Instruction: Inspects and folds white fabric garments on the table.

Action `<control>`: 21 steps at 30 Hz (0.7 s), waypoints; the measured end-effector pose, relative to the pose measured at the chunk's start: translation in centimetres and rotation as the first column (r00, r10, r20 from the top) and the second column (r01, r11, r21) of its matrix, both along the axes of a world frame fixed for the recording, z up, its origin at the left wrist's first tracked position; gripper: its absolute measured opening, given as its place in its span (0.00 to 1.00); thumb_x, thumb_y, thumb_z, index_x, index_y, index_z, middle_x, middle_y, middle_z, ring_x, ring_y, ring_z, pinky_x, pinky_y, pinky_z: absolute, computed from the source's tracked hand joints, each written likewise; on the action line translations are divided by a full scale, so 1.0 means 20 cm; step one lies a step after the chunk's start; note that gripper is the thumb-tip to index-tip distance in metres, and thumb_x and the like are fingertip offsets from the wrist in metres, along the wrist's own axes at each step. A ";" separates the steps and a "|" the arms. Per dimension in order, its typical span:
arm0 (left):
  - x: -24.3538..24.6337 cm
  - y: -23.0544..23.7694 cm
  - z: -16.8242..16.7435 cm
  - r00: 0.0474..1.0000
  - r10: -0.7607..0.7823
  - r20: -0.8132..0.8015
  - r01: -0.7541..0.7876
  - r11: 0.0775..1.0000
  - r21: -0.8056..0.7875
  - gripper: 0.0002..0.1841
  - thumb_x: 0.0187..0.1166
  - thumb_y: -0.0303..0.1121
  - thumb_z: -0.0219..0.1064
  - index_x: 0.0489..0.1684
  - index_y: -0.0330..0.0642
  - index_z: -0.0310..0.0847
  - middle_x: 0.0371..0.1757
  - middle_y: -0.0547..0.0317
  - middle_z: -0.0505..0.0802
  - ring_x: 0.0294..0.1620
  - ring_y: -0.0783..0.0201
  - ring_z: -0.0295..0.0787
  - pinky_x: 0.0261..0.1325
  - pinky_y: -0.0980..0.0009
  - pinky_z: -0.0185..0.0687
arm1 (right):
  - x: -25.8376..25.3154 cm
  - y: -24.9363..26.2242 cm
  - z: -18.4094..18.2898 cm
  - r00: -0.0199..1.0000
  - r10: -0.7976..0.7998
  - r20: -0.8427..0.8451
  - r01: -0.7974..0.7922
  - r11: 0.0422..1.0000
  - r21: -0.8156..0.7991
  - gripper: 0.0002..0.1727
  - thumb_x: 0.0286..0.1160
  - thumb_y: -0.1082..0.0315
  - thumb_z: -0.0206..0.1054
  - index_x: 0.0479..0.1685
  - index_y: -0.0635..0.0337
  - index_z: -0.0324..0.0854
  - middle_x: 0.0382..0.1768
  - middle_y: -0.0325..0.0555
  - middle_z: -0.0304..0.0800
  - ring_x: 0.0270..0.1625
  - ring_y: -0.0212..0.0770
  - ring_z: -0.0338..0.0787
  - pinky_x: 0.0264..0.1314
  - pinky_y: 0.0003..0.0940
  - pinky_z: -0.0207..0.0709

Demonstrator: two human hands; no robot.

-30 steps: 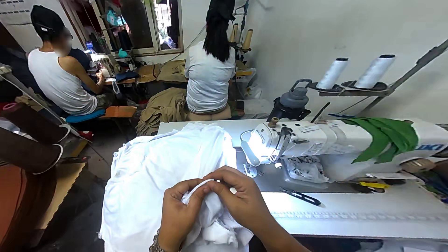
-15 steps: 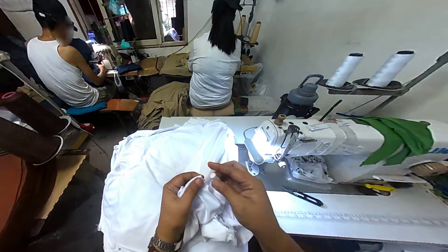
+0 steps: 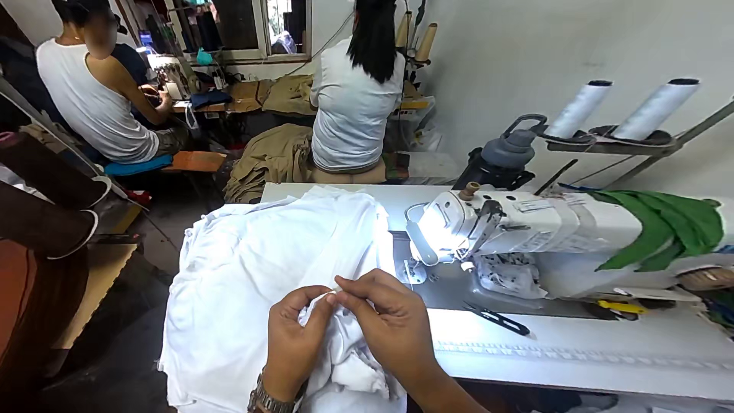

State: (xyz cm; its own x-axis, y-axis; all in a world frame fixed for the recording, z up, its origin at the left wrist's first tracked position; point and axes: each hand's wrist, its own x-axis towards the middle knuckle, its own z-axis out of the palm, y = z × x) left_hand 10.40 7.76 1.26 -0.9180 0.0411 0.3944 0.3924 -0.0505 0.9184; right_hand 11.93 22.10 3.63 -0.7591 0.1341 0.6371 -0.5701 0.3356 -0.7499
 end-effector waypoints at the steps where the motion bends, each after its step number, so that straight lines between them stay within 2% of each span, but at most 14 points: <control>1: 0.00 0.00 0.00 1.000 0.003 0.002 -0.003 1.000 -0.005 0.07 0.77 0.31 0.69 0.35 0.44 0.94 0.32 0.67 0.95 0.34 0.76 0.91 0.42 0.78 0.88 | 0.00 0.00 0.00 1.000 -0.004 -0.002 0.005 1.000 0.010 0.08 0.69 0.73 0.72 0.42 0.62 0.96 0.29 0.33 0.85 0.31 0.19 0.82 0.34 0.10 0.78; 7: 0.00 -0.01 0.00 0.999 0.018 0.035 -0.018 1.000 -0.019 0.07 0.76 0.31 0.68 0.35 0.44 0.94 0.31 0.67 0.95 0.33 0.76 0.91 0.40 0.78 0.88 | -0.03 -0.02 0.02 1.000 0.010 0.014 -0.011 0.999 0.040 0.09 0.68 0.74 0.70 0.42 0.62 0.96 0.30 0.34 0.85 0.33 0.19 0.82 0.34 0.09 0.78; 10: 0.00 -0.01 0.00 0.998 0.013 0.055 -0.013 1.000 0.004 0.07 0.78 0.32 0.68 0.37 0.45 0.94 0.33 0.66 0.95 0.33 0.75 0.91 0.40 0.77 0.88 | -0.03 -0.01 0.02 0.997 0.046 0.054 -0.045 0.999 -0.022 0.09 0.69 0.74 0.72 0.45 0.62 0.95 0.34 0.34 0.88 0.34 0.22 0.86 0.36 0.12 0.83; 14: -0.01 -0.02 0.00 0.997 -0.005 0.083 0.001 0.999 0.041 0.07 0.79 0.32 0.68 0.37 0.45 0.94 0.33 0.65 0.95 0.33 0.74 0.91 0.40 0.77 0.88 | 0.00 -0.01 -0.02 0.998 0.049 0.031 -0.046 0.996 -0.081 0.09 0.69 0.74 0.72 0.45 0.62 0.95 0.32 0.35 0.87 0.34 0.24 0.86 0.37 0.14 0.84; 21: 0.00 0.00 -0.03 0.999 0.017 -0.038 -0.019 0.999 -0.044 0.06 0.77 0.31 0.69 0.37 0.43 0.94 0.34 0.69 0.96 0.37 0.78 0.92 0.45 0.79 0.89 | -0.04 -0.05 0.01 0.999 -0.007 0.043 0.007 1.000 -0.007 0.10 0.69 0.75 0.71 0.44 0.62 0.95 0.30 0.33 0.85 0.33 0.20 0.82 0.35 0.10 0.78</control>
